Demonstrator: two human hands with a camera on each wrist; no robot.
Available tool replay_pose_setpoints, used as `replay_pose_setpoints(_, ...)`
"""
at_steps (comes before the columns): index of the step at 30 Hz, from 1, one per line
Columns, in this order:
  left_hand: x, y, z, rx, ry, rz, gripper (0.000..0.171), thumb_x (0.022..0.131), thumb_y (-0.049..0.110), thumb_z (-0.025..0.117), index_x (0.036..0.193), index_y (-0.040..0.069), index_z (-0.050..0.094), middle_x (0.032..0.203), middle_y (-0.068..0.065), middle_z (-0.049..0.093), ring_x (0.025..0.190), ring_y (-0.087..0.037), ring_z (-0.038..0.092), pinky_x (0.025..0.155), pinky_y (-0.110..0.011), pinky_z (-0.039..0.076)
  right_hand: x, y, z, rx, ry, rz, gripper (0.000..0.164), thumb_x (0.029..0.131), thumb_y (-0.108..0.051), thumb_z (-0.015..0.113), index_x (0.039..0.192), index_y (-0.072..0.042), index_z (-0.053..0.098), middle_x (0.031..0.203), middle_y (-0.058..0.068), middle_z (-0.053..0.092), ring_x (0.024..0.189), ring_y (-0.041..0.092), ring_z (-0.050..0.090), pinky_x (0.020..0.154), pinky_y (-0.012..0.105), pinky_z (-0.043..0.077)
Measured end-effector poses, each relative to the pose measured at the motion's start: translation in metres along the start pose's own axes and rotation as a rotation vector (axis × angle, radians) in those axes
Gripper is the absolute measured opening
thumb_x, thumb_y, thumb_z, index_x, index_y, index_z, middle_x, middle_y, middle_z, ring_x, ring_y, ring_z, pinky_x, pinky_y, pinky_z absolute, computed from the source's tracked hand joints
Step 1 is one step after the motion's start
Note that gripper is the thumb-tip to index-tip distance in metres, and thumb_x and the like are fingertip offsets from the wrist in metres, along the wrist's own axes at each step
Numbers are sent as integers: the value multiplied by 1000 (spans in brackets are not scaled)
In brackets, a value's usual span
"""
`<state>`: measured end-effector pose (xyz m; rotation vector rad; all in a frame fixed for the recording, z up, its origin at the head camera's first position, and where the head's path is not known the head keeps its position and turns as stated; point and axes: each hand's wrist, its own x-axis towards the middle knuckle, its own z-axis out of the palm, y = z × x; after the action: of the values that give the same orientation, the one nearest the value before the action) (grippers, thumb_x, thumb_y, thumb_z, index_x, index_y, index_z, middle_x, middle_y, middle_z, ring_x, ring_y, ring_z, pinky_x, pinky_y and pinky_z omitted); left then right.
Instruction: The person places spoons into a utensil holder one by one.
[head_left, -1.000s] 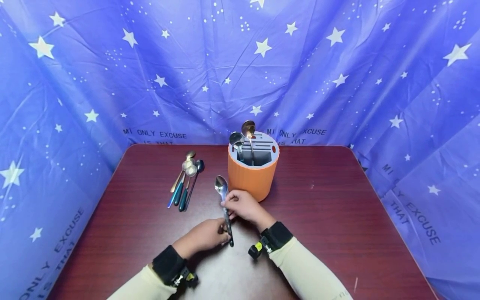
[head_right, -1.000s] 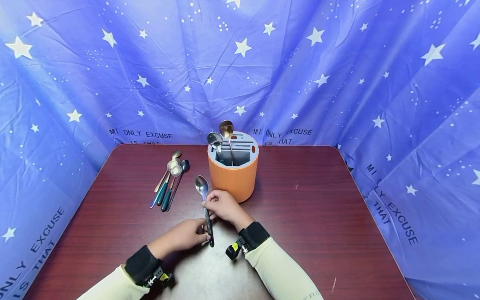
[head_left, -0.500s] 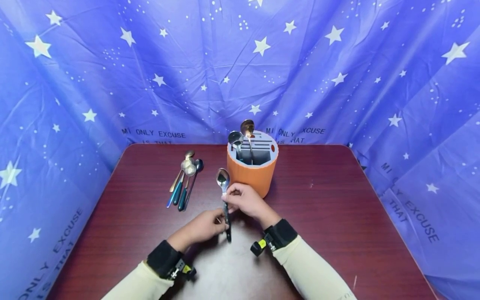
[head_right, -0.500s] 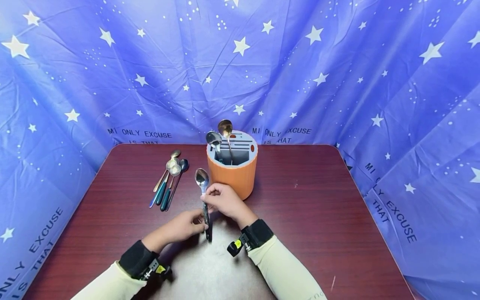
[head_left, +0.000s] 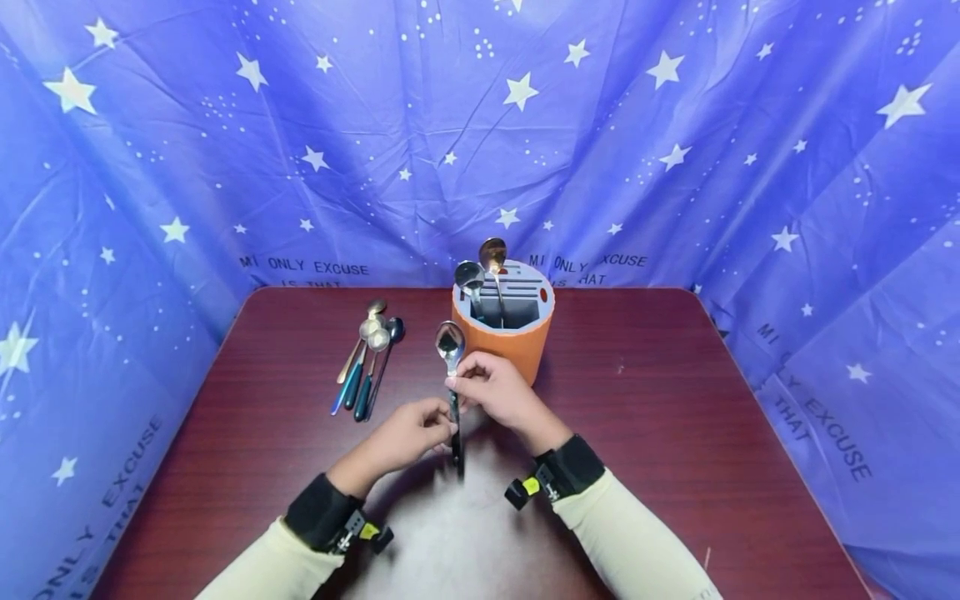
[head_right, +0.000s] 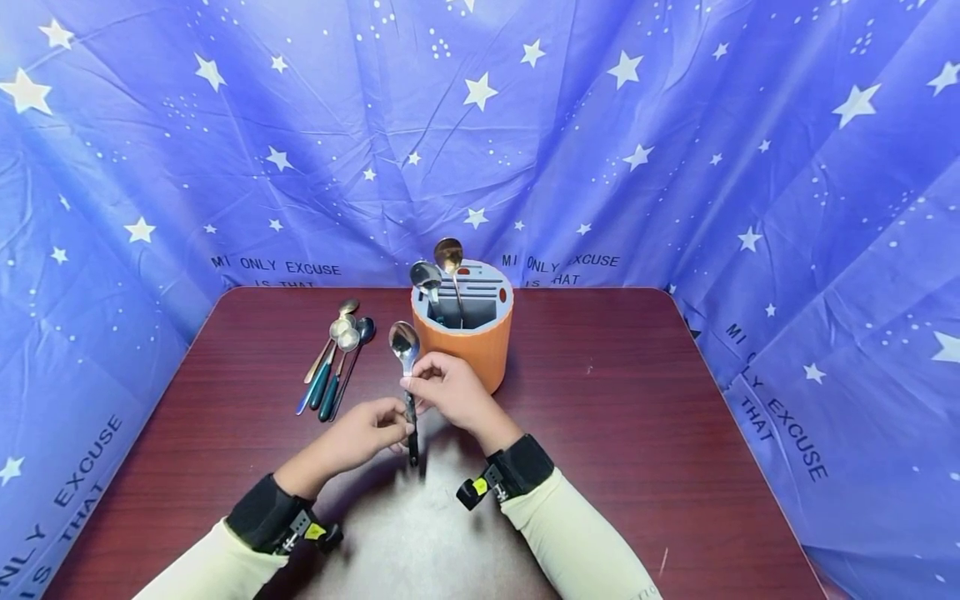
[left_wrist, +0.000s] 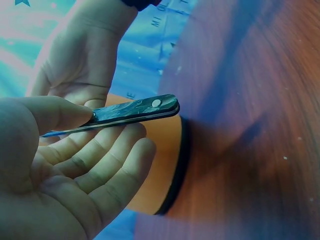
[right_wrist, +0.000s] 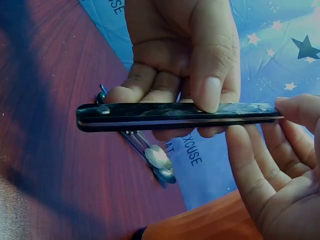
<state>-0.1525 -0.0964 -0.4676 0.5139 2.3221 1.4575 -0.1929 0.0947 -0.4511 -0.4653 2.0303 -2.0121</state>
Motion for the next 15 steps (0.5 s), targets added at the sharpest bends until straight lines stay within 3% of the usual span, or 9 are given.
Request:
replay_pose_setpoints(2,0,3,-1,-4,1,6,7,97,15,61,96,9,64,82,0,67,76,-20,67,70,-37,56,-1,-2,-1,-3,8,-20,14,92,-4,70,97,7,62,76,-1,67,58,14,65,60,40,59)
replay_pose_setpoints(6,1,9,-2,-25,-2,28,6,98,15,61,96,10,63,83,-1,67,76,-18,67,74,-46,58,-2,-6,-2,-2,27,-46,11,92,-6,69,96,2,63,78,-2,66,59,15,64,62,48,59)
replay_pose_setpoints(15,-1,18,-3,26,9,34,6,98,19,62,97,13,64,83,0,68,74,-21,66,63,-30,49,-5,-14,-4,26,68,-34,15,92,-4,70,98,7,62,83,1,67,60,15,64,59,35,58)
